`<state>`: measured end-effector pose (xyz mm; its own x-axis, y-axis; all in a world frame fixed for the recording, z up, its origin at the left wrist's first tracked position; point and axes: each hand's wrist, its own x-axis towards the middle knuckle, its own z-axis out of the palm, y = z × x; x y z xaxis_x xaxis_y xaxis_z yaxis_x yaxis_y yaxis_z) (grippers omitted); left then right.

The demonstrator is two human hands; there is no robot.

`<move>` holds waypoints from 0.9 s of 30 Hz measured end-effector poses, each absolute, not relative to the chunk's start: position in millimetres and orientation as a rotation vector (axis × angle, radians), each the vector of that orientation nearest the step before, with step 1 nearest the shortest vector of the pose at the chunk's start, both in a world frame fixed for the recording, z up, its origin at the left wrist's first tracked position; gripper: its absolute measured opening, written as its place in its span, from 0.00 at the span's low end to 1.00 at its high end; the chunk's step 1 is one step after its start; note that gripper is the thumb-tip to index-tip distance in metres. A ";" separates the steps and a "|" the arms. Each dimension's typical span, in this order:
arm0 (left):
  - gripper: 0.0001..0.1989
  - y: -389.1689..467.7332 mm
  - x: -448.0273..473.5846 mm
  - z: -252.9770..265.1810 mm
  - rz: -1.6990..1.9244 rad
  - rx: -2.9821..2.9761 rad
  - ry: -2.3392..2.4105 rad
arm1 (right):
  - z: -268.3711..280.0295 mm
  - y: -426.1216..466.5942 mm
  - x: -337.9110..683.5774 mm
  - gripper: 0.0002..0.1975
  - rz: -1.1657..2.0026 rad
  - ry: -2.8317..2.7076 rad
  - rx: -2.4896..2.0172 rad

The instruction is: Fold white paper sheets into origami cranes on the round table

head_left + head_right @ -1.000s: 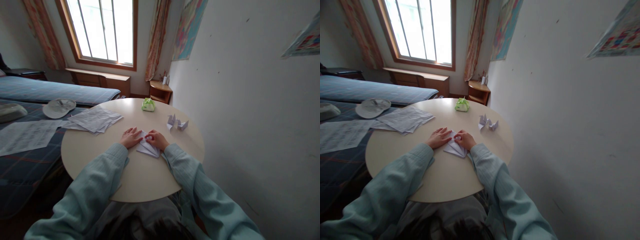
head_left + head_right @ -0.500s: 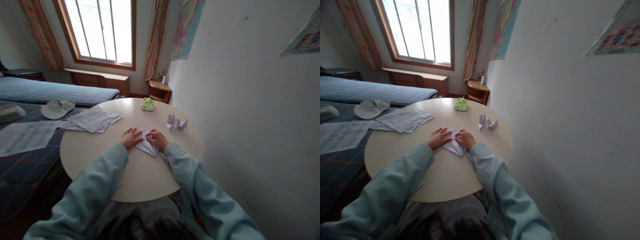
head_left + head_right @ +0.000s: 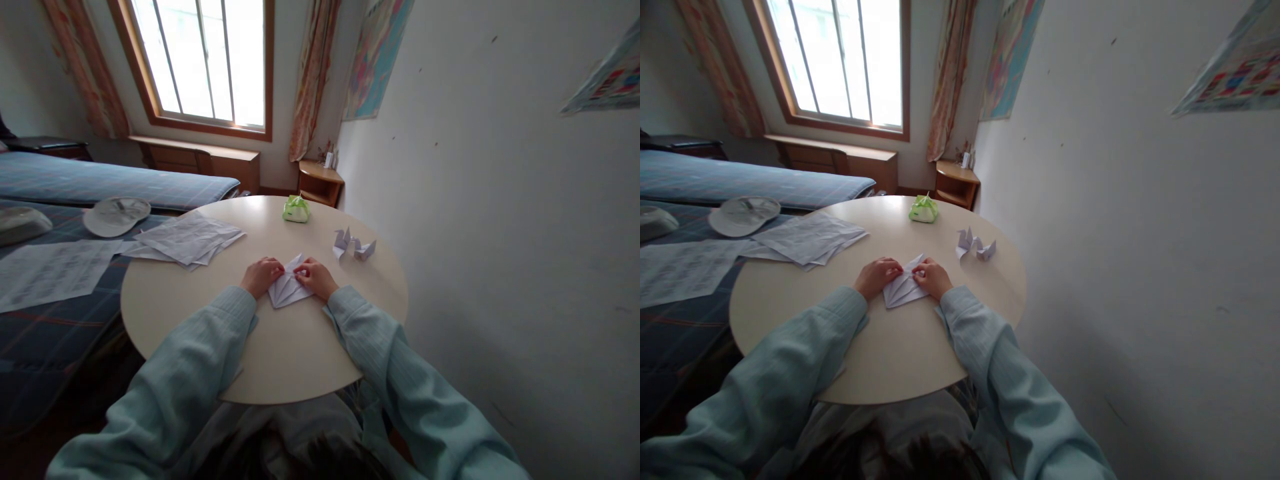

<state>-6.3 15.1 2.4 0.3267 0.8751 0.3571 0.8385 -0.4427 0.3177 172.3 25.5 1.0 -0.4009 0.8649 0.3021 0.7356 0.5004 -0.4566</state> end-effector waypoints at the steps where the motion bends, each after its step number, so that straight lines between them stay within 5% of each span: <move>1: 0.10 15.2 -6.3 2.3 0.753 2.485 1.609 | 1.1 25.1 172.3 0.08 0.343 -2.245 -1.314; 27: 0.35 15.4 -11.1 4.6 0.202 2.464 1.464 | 4.4 26.2 175.3 0.09 0.291 -2.184 -1.467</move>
<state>-11.1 15.4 4.6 0.4802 0.8770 -0.0164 0.8398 -0.4542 0.2975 175.3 26.2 4.4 -0.3029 0.9119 0.2770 0.8077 0.3999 -0.4332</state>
